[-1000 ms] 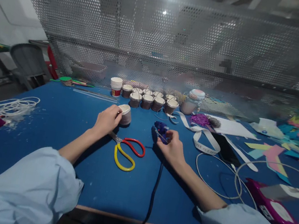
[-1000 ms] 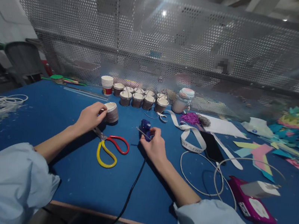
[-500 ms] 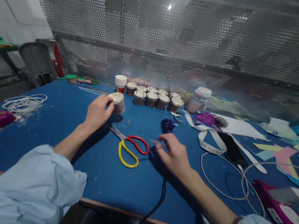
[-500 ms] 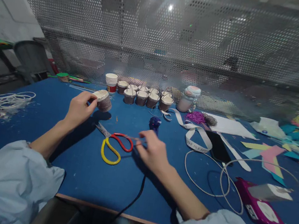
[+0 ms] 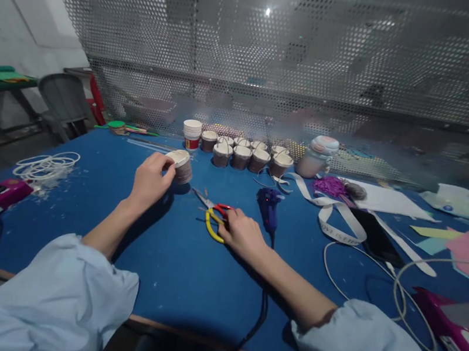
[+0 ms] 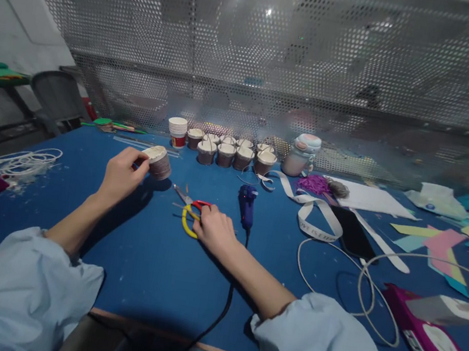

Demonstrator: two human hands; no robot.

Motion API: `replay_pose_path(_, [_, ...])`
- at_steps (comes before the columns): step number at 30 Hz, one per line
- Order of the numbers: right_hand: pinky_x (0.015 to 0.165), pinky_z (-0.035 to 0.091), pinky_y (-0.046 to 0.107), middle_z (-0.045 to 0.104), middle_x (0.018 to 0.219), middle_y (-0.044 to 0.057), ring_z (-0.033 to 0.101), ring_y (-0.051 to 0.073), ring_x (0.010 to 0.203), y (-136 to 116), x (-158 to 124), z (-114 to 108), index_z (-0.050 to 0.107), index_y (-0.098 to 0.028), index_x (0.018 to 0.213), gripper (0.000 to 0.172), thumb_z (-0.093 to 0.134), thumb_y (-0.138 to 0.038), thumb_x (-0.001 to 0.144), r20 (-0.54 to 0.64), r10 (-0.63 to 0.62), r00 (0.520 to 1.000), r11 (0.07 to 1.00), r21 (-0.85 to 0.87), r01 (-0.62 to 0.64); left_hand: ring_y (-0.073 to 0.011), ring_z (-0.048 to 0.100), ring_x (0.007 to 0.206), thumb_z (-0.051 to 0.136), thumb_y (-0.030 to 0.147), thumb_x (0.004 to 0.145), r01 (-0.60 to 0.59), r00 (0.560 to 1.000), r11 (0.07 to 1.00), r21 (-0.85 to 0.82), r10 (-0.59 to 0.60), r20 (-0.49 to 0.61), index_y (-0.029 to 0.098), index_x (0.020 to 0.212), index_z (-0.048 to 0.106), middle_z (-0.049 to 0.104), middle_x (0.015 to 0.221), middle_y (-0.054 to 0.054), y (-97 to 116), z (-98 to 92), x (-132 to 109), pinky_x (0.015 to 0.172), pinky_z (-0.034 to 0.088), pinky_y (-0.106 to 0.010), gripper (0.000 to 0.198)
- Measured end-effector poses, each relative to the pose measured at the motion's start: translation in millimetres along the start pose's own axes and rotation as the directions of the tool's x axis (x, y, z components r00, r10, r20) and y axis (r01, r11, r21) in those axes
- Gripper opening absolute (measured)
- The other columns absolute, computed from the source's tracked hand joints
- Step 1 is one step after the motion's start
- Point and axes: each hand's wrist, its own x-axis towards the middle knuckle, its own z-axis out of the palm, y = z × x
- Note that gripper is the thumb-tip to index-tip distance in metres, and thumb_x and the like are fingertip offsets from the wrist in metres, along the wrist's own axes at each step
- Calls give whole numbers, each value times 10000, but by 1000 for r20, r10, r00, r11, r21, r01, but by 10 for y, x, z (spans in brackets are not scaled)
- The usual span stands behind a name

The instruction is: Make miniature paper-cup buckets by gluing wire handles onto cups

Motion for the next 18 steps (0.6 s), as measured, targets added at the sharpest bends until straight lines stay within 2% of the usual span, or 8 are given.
replay_pose_path(5, [716, 461, 332, 626, 1057, 174, 651, 287, 897, 208, 337, 48, 582, -115, 1118, 291, 481, -299, 916, -80, 117, 990, 991, 75, -111, -173, 567, 738, 496, 191, 824, -80, 996, 997, -14, 81, 42, 175, 840, 621, 611, 803, -43, 175, -64, -42, 717, 455, -289, 127])
replay_pose_path(9, [760, 464, 342, 608, 1090, 172, 644, 279, 919, 271, 455, 56, 600, -120, 1107, 270, 500, -283, 916, -172, 163, 971, 970, 206, -127, -186, 570, 796, 480, 196, 846, -222, 959, 974, -54, 228, 166, 175, 879, 658, 610, 836, -52, 319, -82, -131, 745, 458, -305, 182])
replay_pose_path(12, [838, 459, 334, 604, 1129, 144, 621, 245, 992, 259, 389, 16, 599, -146, 1155, 291, 418, -248, 951, -270, 164, 949, 936, 345, -64, -187, 563, 816, 471, 195, 869, -298, 914, 947, -121, 320, 249, 176, 841, 657, 595, 849, -55, 413, -98, -208, 761, 460, -315, 189])
replay_pose_path(15, [887, 456, 306, 654, 1096, 103, 611, 203, 1030, 212, 238, -27, 621, -168, 1162, 329, 368, -219, 959, -331, 131, 934, 873, 486, 50, -187, 552, 836, 477, 187, 881, -315, 872, 927, -204, 368, 323, 176, 854, 655, 594, 878, -57, 472, -108, -285, 759, 461, -317, 180])
replay_pose_path(18, [812, 489, 302, 692, 1075, 87, 646, 192, 935, 144, 61, -30, 641, -173, 1168, 350, 382, -250, 946, -339, 119, 933, 790, 602, 118, -195, 545, 868, 481, 184, 888, -290, 845, 922, -255, 372, 385, 175, 884, 655, 611, 924, -65, 479, -100, -345, 767, 465, -329, 175])
